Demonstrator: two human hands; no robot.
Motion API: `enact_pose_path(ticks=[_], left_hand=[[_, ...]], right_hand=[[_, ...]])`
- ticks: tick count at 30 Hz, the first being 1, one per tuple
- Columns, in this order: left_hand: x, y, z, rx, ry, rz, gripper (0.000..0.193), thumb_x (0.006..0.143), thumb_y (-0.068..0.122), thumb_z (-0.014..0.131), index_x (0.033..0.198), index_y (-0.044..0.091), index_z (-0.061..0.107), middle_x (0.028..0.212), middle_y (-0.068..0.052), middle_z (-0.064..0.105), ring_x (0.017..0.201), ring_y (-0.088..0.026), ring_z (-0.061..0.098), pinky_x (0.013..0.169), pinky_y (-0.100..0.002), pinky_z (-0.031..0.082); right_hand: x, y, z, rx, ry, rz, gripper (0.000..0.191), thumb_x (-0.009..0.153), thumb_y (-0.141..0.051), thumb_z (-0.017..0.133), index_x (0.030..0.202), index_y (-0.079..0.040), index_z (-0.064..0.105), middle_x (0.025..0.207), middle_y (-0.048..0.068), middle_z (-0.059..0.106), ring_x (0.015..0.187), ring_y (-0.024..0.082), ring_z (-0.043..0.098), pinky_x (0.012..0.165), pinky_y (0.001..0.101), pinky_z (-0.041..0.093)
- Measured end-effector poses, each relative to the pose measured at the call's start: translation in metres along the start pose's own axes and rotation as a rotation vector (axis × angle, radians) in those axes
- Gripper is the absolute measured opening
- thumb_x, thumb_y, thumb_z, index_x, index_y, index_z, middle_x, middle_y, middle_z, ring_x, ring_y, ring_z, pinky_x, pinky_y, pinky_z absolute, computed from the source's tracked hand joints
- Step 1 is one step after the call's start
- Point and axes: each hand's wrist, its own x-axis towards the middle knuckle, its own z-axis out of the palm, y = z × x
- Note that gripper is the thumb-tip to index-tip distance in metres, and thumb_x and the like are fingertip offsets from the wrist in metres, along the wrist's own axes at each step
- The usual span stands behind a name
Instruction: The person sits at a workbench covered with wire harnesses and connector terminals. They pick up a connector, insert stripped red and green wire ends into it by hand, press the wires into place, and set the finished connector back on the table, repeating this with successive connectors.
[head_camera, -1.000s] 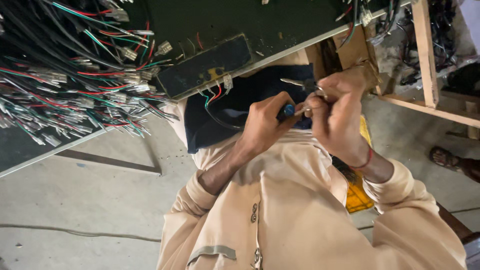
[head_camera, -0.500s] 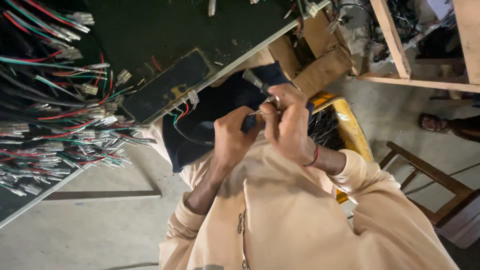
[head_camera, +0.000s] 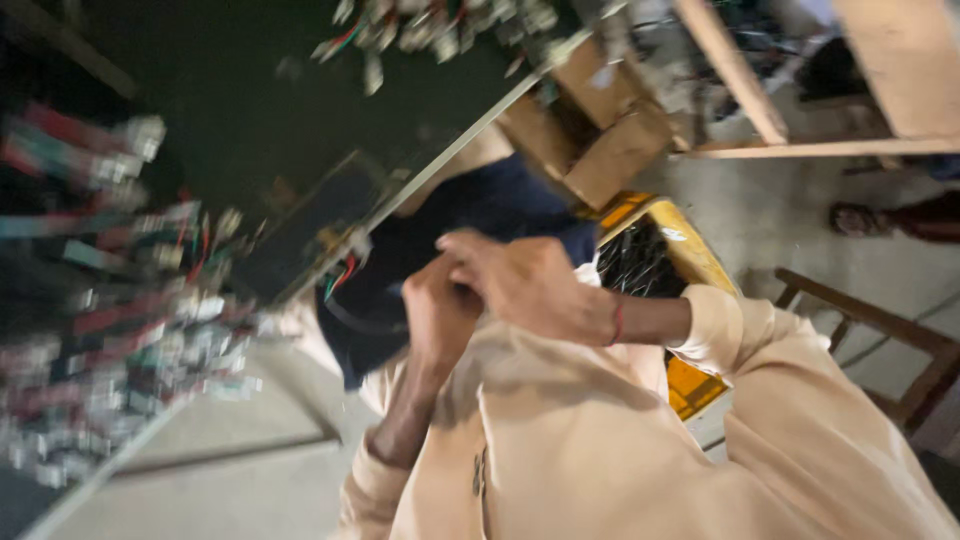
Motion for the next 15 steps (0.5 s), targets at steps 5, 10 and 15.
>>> enact_pose_path(ticks=[5, 10, 15], left_hand=[[-0.001, -0.010, 0.008, 0.510, 0.079, 0.140, 0.024, 0.078, 0.009, 0.079, 0.093, 0.005, 0.061, 0.083, -0.014, 0.066, 0.073, -0.037, 0.068, 0.061, -0.045, 0.052], [0.004, 0.003, 0.010, 0.646, -0.023, 0.141, 0.029, 0.088, 0.017, 0.078, 0.102, 0.002, 0.058, 0.086, -0.015, 0.067, 0.075, -0.036, 0.068, 0.059, -0.046, 0.052], [-0.021, 0.044, -0.023, 0.201, -0.154, 0.231, 0.034, 0.092, 0.020, 0.073, 0.111, -0.001, 0.054, 0.087, -0.017, 0.064, 0.076, -0.034, 0.065, 0.062, -0.042, 0.052]], right_hand=[[-0.010, 0.016, 0.014, 0.107, -0.196, 0.284, 0.043, 0.099, -0.017, 0.063, 0.137, -0.003, 0.047, 0.095, 0.013, 0.074, 0.079, 0.034, 0.073, 0.060, 0.0456, 0.054], [0.005, 0.038, 0.014, 0.418, -0.253, 0.452, 0.025, 0.107, -0.022, 0.055, 0.126, -0.006, 0.055, 0.099, 0.014, 0.076, 0.087, 0.033, 0.074, 0.068, 0.0439, 0.056], [0.037, 0.037, -0.052, -0.013, -0.357, 0.477, 0.058, 0.107, -0.040, 0.052, 0.157, -0.013, 0.041, 0.093, 0.022, 0.072, 0.092, 0.036, 0.069, 0.081, 0.0453, 0.053]])
